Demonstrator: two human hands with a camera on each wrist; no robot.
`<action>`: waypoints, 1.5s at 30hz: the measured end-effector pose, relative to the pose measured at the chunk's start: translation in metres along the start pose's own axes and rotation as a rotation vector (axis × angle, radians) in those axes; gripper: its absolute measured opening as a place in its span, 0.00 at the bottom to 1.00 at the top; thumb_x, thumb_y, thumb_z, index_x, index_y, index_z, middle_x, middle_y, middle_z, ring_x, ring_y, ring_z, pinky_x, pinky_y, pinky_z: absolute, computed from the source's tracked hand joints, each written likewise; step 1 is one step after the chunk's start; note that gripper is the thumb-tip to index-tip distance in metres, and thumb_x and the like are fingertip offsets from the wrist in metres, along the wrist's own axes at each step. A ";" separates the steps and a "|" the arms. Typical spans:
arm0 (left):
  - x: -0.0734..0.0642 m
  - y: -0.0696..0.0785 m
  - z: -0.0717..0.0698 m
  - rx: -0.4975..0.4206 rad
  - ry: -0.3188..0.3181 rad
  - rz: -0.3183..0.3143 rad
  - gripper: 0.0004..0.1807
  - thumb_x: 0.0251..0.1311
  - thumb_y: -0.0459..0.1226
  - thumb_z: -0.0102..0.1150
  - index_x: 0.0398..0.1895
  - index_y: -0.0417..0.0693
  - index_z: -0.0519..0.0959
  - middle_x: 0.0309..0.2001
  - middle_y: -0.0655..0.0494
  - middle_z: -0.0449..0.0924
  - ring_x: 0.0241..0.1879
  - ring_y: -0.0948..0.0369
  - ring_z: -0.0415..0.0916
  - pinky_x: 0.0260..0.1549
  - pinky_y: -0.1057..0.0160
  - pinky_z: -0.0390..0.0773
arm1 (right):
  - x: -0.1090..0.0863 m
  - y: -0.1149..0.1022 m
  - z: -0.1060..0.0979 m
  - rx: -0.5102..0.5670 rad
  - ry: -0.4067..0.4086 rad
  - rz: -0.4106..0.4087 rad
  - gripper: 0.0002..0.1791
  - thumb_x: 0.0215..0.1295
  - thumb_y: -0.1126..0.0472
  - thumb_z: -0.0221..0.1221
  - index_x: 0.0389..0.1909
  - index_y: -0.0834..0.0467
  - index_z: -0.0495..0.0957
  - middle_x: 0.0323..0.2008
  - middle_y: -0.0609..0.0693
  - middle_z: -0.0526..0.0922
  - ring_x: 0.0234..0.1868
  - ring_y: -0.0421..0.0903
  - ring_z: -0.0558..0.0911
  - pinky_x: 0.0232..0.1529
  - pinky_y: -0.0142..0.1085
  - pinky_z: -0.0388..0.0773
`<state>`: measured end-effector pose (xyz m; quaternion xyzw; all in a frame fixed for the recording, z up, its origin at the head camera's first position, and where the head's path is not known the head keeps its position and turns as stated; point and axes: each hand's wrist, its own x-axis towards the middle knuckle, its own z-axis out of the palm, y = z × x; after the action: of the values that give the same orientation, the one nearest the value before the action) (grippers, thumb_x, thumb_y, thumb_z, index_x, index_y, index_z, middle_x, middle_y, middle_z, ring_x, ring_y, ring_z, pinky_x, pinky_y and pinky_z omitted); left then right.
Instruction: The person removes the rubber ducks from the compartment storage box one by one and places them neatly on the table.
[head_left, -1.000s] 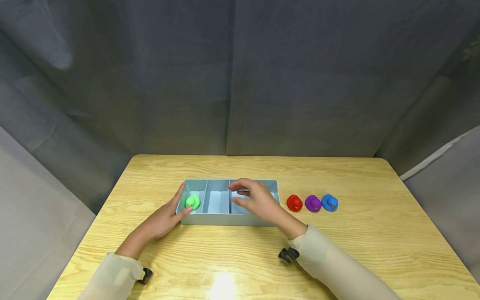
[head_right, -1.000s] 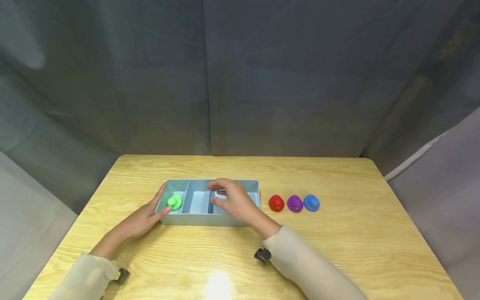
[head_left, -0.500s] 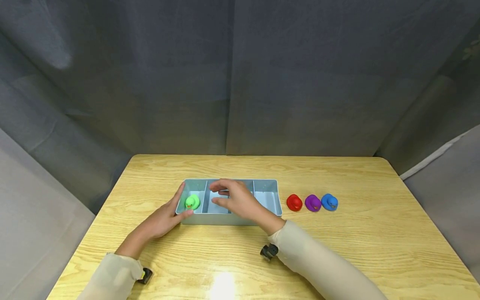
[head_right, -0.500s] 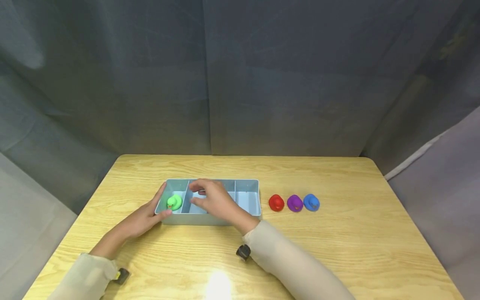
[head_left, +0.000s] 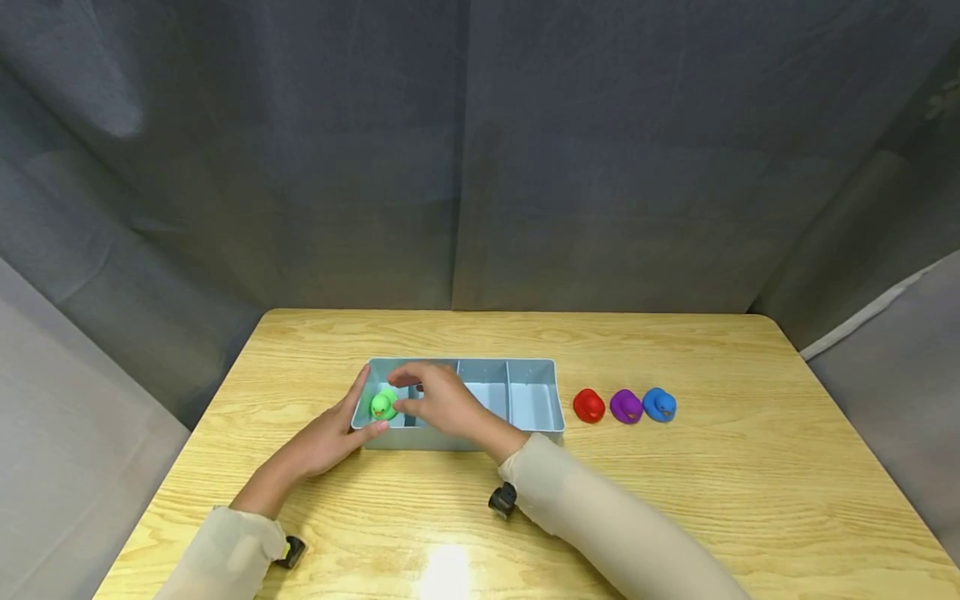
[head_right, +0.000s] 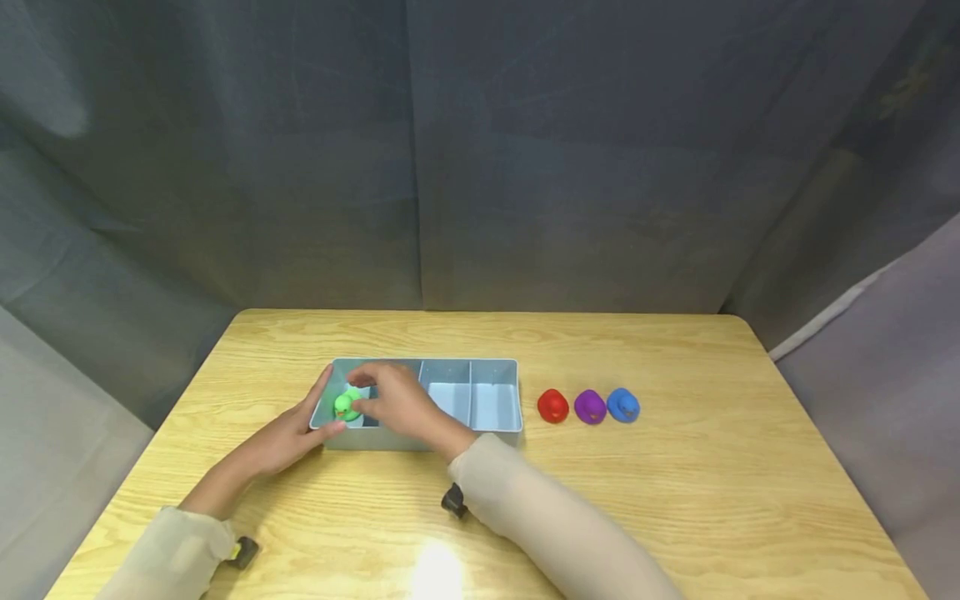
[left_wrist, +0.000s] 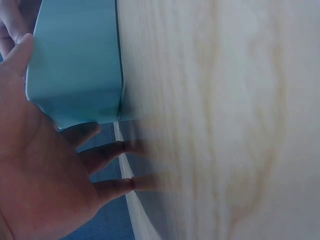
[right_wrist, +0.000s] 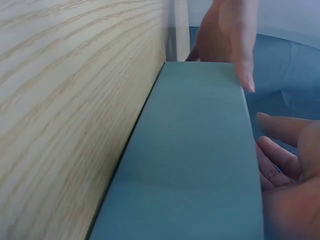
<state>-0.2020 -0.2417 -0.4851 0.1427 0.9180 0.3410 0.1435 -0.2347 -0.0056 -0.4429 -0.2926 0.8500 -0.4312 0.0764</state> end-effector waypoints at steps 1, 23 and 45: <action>0.000 0.000 0.000 0.000 -0.002 -0.003 0.52 0.74 0.62 0.49 0.83 0.67 0.25 0.80 0.34 0.49 0.65 0.37 0.74 0.62 0.31 0.70 | 0.002 0.000 0.002 -0.009 -0.003 0.003 0.22 0.68 0.64 0.68 0.62 0.59 0.81 0.58 0.50 0.85 0.60 0.46 0.83 0.63 0.41 0.78; 0.001 -0.003 0.001 -0.008 -0.020 -0.005 0.53 0.74 0.63 0.49 0.81 0.70 0.21 0.79 0.33 0.53 0.43 0.59 0.83 0.55 0.39 0.76 | 0.035 0.002 0.034 -0.157 -0.048 0.047 0.23 0.65 0.64 0.71 0.61 0.57 0.80 0.58 0.47 0.84 0.58 0.43 0.84 0.64 0.39 0.76; 0.000 0.000 0.001 -0.065 -0.018 -0.020 0.53 0.74 0.60 0.52 0.81 0.76 0.21 0.49 0.47 0.78 0.27 0.57 0.76 0.35 0.56 0.74 | 0.035 0.000 0.037 -0.319 -0.034 0.006 0.17 0.62 0.67 0.72 0.52 0.57 0.84 0.47 0.49 0.87 0.48 0.43 0.84 0.50 0.29 0.80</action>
<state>-0.2020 -0.2411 -0.4863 0.1321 0.9066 0.3676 0.1597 -0.2486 -0.0508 -0.4617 -0.3056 0.9073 -0.2854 0.0444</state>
